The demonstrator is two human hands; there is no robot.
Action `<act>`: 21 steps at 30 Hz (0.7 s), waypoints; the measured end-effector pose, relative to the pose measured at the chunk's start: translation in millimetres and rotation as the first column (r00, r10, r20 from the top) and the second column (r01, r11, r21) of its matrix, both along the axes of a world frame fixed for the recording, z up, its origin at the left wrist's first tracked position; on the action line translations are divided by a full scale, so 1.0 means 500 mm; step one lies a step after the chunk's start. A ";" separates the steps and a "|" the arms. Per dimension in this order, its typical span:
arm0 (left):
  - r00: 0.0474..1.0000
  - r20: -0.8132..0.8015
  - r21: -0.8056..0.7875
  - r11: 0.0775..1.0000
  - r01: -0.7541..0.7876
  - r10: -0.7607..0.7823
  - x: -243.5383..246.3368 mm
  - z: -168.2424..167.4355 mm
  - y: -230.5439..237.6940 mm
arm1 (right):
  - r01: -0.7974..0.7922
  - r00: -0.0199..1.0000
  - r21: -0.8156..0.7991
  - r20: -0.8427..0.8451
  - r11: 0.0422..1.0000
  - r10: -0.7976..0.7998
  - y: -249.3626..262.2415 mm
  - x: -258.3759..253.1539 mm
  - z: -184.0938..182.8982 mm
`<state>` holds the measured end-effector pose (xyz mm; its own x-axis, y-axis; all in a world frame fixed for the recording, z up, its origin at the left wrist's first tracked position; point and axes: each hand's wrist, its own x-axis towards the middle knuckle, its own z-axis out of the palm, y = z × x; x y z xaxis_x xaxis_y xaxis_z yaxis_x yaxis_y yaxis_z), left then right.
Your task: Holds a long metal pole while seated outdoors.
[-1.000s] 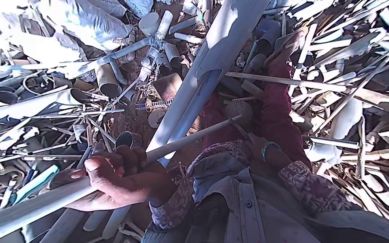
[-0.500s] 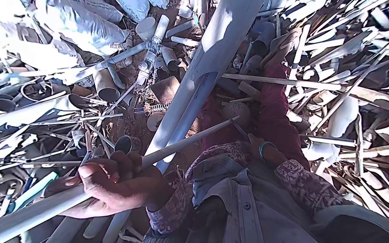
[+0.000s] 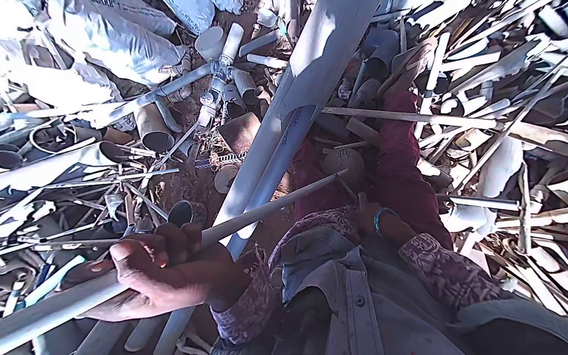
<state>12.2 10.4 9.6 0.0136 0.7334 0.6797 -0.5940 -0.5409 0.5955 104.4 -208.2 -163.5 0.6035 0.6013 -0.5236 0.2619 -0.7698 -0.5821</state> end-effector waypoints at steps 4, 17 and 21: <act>1.000 0.017 -0.022 1.000 0.019 -0.018 0.004 0.005 -0.007 | -0.053 0.928 -0.283 -0.368 0.958 -0.058 0.044 0.038 0.114; 1.000 0.008 -0.049 0.999 0.006 -0.005 0.001 0.002 -0.006 | -0.091 0.926 -0.291 -0.377 0.953 -0.026 0.045 0.041 0.162; 1.000 -0.012 -0.057 0.998 -0.014 0.013 0.001 0.000 0.004 | -0.139 0.912 -0.197 -0.407 0.970 0.048 0.026 0.017 0.217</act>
<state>12.5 12.4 9.6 0.0116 0.7711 0.6366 -0.5796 -0.5136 0.6327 112.9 -195.1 -54.8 0.2652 0.4886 -0.8312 0.1216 -0.8721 -0.4739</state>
